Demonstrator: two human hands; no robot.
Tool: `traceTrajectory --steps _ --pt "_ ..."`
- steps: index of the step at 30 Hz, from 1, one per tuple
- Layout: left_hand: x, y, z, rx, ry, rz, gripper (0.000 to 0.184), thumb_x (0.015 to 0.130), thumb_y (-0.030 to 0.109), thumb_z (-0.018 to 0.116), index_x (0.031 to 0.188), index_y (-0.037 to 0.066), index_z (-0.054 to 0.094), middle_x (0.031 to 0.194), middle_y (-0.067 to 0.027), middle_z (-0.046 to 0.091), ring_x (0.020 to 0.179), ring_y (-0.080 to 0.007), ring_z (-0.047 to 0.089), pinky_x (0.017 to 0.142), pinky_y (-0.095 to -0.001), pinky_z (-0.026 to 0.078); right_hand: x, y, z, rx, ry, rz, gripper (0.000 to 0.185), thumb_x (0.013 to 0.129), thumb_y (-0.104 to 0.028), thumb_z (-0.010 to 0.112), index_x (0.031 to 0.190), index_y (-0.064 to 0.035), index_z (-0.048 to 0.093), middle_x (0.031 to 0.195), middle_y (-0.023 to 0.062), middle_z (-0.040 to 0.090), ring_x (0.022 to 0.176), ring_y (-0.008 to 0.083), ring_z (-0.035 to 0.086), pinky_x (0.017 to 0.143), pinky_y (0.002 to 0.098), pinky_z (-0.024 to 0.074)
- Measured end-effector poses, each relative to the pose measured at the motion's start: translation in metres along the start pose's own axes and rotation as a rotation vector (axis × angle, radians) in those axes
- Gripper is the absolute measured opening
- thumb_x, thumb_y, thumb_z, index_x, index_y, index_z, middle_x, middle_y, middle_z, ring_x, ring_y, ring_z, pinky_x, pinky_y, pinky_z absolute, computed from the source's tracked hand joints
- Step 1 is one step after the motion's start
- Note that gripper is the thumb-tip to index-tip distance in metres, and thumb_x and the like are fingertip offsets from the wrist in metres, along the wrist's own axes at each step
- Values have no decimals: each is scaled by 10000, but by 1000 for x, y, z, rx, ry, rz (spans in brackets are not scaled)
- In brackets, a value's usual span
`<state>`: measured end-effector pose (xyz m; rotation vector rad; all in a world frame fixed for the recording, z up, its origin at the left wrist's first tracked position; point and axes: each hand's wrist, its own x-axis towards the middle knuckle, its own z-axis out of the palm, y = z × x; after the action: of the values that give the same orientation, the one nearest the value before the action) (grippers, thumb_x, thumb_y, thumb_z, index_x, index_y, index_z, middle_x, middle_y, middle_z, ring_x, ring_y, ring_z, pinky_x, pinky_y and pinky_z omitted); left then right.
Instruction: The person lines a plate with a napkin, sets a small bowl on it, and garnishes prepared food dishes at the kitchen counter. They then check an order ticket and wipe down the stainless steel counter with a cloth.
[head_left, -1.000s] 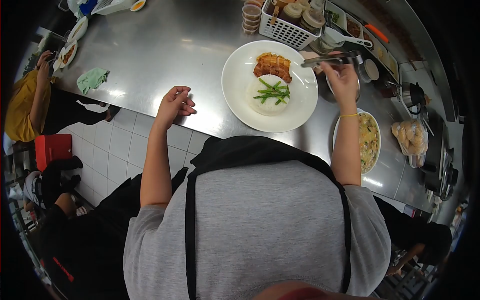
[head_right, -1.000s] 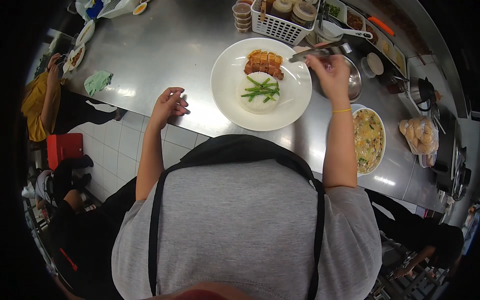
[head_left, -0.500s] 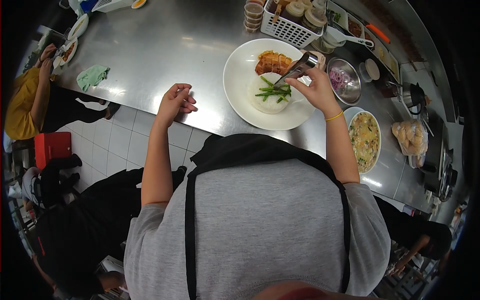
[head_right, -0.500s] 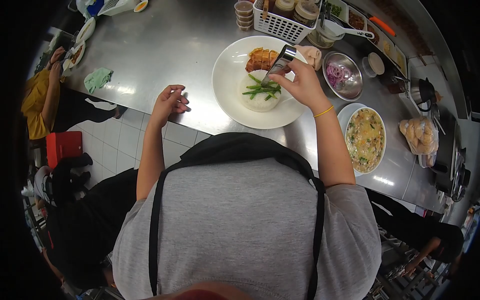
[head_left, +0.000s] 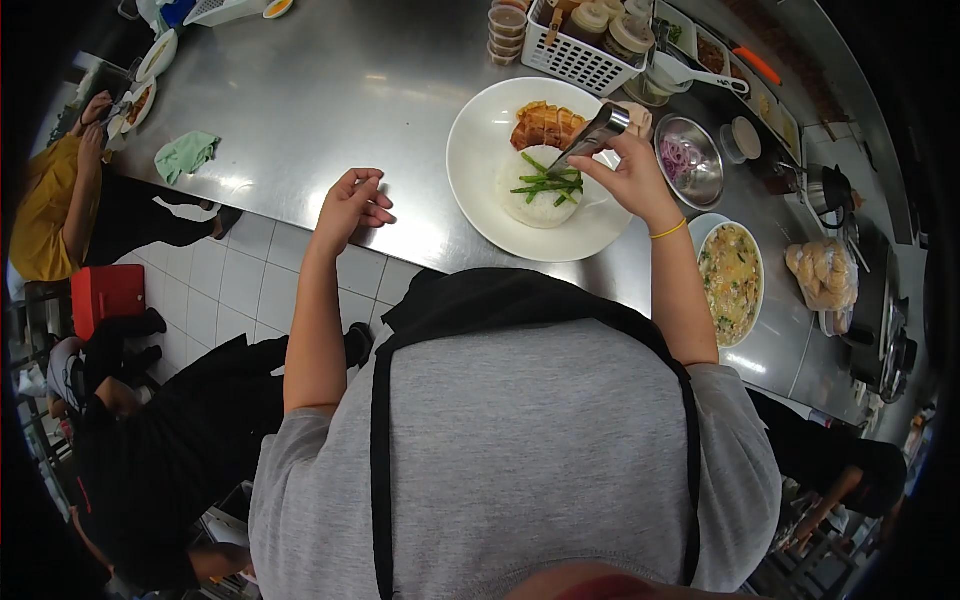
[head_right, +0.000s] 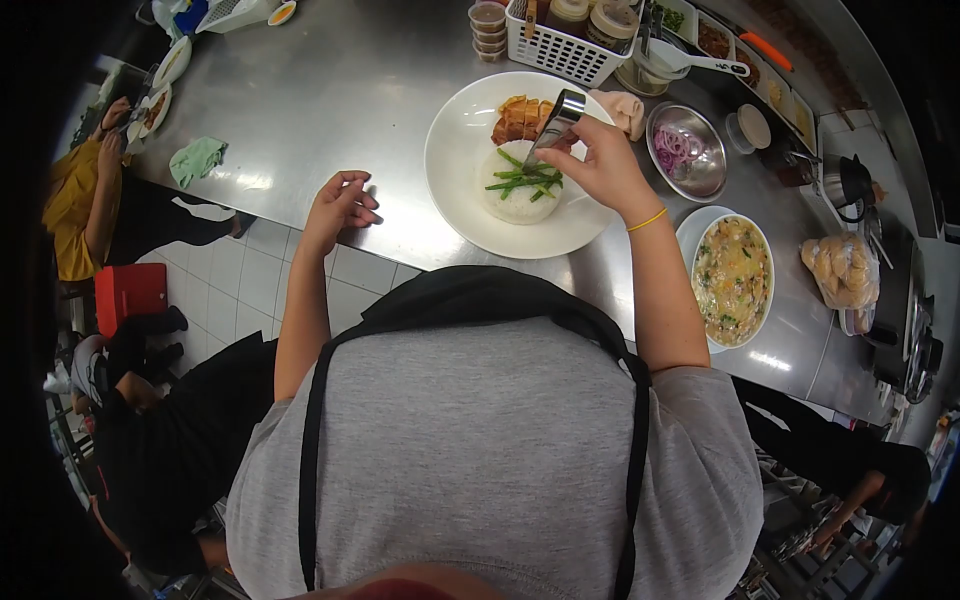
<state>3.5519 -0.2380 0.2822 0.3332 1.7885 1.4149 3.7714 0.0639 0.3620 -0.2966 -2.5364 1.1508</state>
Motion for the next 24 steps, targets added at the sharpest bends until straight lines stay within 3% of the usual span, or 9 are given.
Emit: traceTrajectory --steps 11,13,20,24 --pt "-2 0 0 2 6 4 291 932 243 479 1138 41 510 755 -49 609 596 -103 620 537 -194 489 8 -3 -1 -22 -21 44 254 742 -193 728 872 0 625 758 50 629 678 107 551 643 269 446" --pt "-1 0 0 3 3 2 291 932 241 478 1142 42 510 757 -49 610 597 -103 621 538 -194 488 5 -2 -3 20 19 -87 222 746 -163 724 864 -2 626 752 44 619 701 111 550 673 268 450" --pt "0 0 0 12 7 -8 292 932 246 478 1141 45 510 756 -47 610 599 -103 623 546 -193 486 6 -8 -2 18 -97 54 237 738 -156 727 872 11 624 776 49 606 704 115 551 647 259 448" --pt "0 0 0 9 3 0 292 931 249 478 1139 46 510 758 -46 610 598 -104 623 543 -192 483 11 -8 4 90 -57 -8 244 738 -164 727 875 11 625 753 50 604 696 116 555 633 257 445"
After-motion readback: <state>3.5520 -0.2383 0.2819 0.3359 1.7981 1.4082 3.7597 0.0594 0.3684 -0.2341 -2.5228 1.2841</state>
